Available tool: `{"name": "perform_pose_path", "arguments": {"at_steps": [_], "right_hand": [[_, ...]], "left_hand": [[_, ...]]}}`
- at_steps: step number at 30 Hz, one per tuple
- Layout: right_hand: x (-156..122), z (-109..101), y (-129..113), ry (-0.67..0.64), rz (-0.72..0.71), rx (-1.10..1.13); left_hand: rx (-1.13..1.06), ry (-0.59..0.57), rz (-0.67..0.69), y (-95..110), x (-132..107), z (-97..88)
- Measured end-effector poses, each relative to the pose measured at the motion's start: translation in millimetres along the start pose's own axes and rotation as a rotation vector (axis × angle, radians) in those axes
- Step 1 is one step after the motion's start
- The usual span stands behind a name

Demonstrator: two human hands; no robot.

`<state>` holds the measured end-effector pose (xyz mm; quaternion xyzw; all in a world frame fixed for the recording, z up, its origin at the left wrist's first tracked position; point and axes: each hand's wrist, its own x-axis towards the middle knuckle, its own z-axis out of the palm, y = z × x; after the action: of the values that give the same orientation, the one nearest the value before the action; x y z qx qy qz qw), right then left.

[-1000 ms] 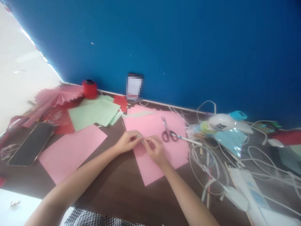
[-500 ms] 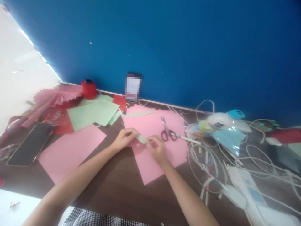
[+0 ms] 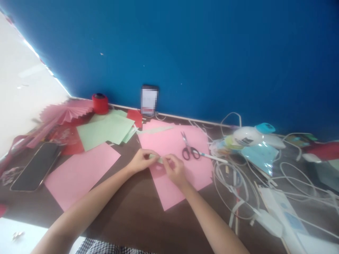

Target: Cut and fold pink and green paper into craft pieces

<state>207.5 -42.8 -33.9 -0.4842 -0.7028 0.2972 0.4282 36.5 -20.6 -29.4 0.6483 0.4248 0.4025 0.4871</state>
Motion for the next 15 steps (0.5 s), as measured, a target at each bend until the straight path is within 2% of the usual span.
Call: {"name": "perform_pose_path", "arguments": {"at_steps": [8, 15], "right_hand": [[1.6, -6.0, -1.3, -0.061, 0.021, 0.02], [4.0, -16.1, 0.9, -0.11, 0.155, 0.234]], "left_hand": [[0.046, -0.064, -0.005, -0.4, -0.8, -5.8], [-0.038, -0.092, -0.063, -0.1, -2.2, -11.9]]}}
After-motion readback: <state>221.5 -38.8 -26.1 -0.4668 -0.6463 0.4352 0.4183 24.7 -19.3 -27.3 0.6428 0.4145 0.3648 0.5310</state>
